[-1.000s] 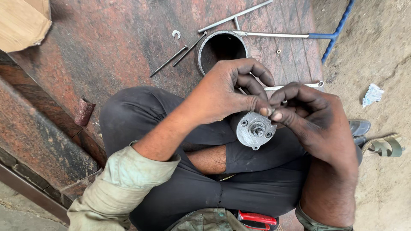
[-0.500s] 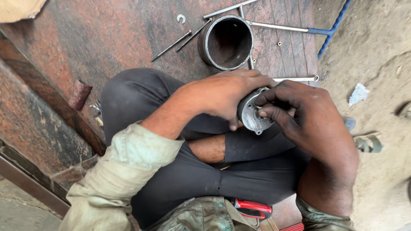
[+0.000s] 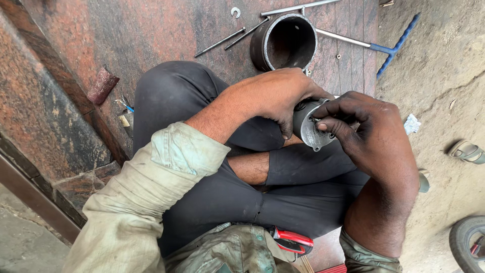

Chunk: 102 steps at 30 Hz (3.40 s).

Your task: The person sits on a stone step repairing a small motor assembly. They use pliers to work on the motor's end cap, fit the cap onto the motor body, thread small screws by hand, and tighten the screws using a T-handle wrench and a long bar, turning the assembly as they work.

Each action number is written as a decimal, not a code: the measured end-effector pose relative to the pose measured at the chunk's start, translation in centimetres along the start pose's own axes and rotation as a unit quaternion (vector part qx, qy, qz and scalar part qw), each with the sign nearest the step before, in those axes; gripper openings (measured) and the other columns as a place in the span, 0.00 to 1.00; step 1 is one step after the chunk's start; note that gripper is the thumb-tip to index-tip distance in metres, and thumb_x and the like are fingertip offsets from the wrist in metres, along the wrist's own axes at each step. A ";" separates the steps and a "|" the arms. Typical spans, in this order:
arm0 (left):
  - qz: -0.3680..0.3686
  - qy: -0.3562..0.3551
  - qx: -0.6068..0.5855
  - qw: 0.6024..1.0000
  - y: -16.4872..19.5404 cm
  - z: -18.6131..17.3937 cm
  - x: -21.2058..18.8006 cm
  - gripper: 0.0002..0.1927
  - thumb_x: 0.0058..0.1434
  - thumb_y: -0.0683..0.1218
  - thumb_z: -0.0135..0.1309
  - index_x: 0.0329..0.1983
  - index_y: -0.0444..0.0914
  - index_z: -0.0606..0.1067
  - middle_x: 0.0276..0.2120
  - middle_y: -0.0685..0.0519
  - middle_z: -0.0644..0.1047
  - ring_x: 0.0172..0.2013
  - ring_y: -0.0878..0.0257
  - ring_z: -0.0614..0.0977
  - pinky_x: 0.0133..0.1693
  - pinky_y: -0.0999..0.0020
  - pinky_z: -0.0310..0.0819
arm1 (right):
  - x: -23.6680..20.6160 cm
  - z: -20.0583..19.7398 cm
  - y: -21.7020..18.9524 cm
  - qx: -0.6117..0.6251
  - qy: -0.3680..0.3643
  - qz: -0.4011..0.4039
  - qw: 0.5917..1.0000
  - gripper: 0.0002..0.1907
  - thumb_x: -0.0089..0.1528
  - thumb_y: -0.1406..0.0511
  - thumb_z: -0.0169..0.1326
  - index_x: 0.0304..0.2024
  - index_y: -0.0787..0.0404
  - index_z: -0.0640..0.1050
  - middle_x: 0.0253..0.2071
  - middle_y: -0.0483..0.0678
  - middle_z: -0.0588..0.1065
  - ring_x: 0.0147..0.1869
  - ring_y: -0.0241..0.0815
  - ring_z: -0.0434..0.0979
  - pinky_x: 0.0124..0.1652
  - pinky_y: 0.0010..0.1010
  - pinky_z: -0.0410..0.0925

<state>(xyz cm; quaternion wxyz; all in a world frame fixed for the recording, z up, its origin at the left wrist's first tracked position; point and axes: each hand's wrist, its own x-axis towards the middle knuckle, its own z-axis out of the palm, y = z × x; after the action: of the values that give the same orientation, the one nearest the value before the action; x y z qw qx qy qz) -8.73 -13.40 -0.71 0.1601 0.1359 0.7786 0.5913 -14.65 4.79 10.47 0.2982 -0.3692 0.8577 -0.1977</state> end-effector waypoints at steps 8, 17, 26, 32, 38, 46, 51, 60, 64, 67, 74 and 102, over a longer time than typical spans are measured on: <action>0.017 -0.016 0.002 1.000 -0.5 -0.1 0.1 0.56 0.21 0.41 0.78 0.62 0.50 0.75 0.40 0.51 0.85 0.41 0.58 0.87 0.41 0.62 0.81 | -0.2 0.5 -0.4 0.011 0.022 0.007 1.000 0.11 0.58 0.70 0.66 0.44 0.61 0.85 0.36 0.50 0.80 0.37 0.43 0.80 0.36 0.33 0.69; -0.016 -0.019 0.008 1.000 0.2 -0.1 -0.4 0.53 0.22 0.41 0.78 0.60 0.51 0.76 0.39 0.53 0.85 0.40 0.59 0.88 0.41 0.62 0.82 | -0.8 1.3 -1.5 -0.021 0.059 -0.004 0.998 0.10 0.58 0.71 0.66 0.43 0.62 0.84 0.39 0.51 0.80 0.39 0.43 0.82 0.38 0.32 0.71; -0.033 -0.020 -0.009 0.999 0.5 -0.2 -0.9 0.46 0.24 0.40 0.77 0.54 0.51 0.79 0.37 0.54 0.85 0.39 0.61 0.88 0.39 0.64 0.82 | -0.8 2.1 -2.8 -0.029 0.092 0.002 0.995 0.08 0.61 0.73 0.65 0.43 0.65 0.81 0.38 0.52 0.80 0.39 0.44 0.83 0.40 0.32 0.73; -0.005 -0.022 0.004 1.000 0.5 -0.4 -1.2 0.44 0.24 0.39 0.77 0.51 0.49 0.81 0.36 0.53 0.85 0.39 0.58 0.87 0.40 0.61 0.80 | -2.1 3.8 -3.6 -0.159 0.150 -0.025 0.975 0.07 0.63 0.71 0.64 0.43 0.64 0.81 0.37 0.54 0.75 0.40 0.55 0.78 0.39 0.43 0.69; -0.011 -0.024 0.009 1.000 0.9 -0.1 -1.5 0.44 0.25 0.39 0.76 0.53 0.49 0.79 0.37 0.53 0.85 0.40 0.57 0.87 0.41 0.60 0.81 | -3.2 5.0 -4.1 -0.239 0.184 -0.048 0.952 0.07 0.62 0.70 0.63 0.42 0.62 0.79 0.38 0.54 0.73 0.45 0.58 0.76 0.43 0.48 0.68; -0.010 -0.009 0.039 0.999 0.8 0.7 -2.0 0.40 0.29 0.41 0.77 0.52 0.47 0.80 0.38 0.52 0.85 0.41 0.56 0.87 0.42 0.59 0.81 | -4.1 6.1 -3.7 -0.237 0.219 -0.053 0.945 0.06 0.63 0.70 0.64 0.40 0.62 0.79 0.37 0.53 0.73 0.45 0.56 0.76 0.43 0.47 0.68; -0.016 0.011 0.045 0.999 1.4 1.3 -2.7 0.42 0.28 0.42 0.77 0.53 0.47 0.79 0.39 0.51 0.84 0.42 0.55 0.86 0.42 0.57 0.80 | -4.5 6.5 -3.7 -0.191 0.245 -0.054 0.949 0.05 0.63 0.69 0.65 0.39 0.62 0.81 0.35 0.51 0.75 0.44 0.54 0.77 0.44 0.44 0.69; 0.072 0.128 0.090 0.985 3.0 1.7 -4.4 0.40 0.26 0.45 0.78 0.47 0.38 0.78 0.40 0.45 0.82 0.44 0.44 0.82 0.41 0.52 0.76 | -4.7 6.2 -3.8 -0.226 0.265 -0.014 0.937 0.06 0.56 0.67 0.68 0.34 0.60 0.84 0.31 0.51 0.75 0.35 0.53 0.76 0.33 0.45 0.66; 0.105 0.224 0.053 0.968 4.1 2.1 -5.4 0.28 0.36 0.44 0.75 0.41 0.36 0.77 0.39 0.46 0.79 0.45 0.46 0.82 0.45 0.55 0.77 | -5.2 5.7 -3.7 -0.158 0.284 -0.030 0.945 0.06 0.55 0.69 0.66 0.36 0.59 0.84 0.33 0.51 0.76 0.38 0.55 0.78 0.36 0.44 0.69; 0.139 0.274 0.047 0.950 5.0 3.3 -5.9 0.24 0.36 0.44 0.74 0.35 0.34 0.77 0.37 0.45 0.77 0.41 0.45 0.81 0.43 0.55 0.76 | -5.6 4.9 -3.3 -0.090 0.275 -0.012 0.957 0.08 0.54 0.70 0.64 0.37 0.59 0.85 0.33 0.52 0.77 0.37 0.55 0.78 0.36 0.42 0.70; 0.086 0.304 -0.014 0.949 6.1 4.4 -5.0 0.14 0.46 0.41 0.70 0.36 0.36 0.81 0.31 0.50 0.79 0.34 0.55 0.84 0.37 0.64 0.76 | -6.7 3.6 -2.0 -0.051 0.250 -0.030 0.966 0.08 0.57 0.69 0.62 0.39 0.60 0.84 0.34 0.54 0.76 0.39 0.58 0.78 0.38 0.44 0.69; 0.064 0.265 0.089 0.958 8.7 3.7 -4.9 0.09 0.52 0.42 0.66 0.37 0.38 0.84 0.33 0.49 0.81 0.36 0.53 0.84 0.39 0.60 0.78 | -8.7 5.1 6.8 0.329 0.214 0.064 0.917 0.17 0.58 0.69 0.64 0.49 0.67 0.79 0.41 0.45 0.80 0.42 0.33 0.80 0.44 0.23 0.73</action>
<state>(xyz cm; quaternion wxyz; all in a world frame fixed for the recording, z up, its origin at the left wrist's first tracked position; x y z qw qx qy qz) -2.58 -9.78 7.14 -0.1026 0.0375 0.8324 0.5433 -9.98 15.14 6.09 0.2242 -0.1432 0.8094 -0.5236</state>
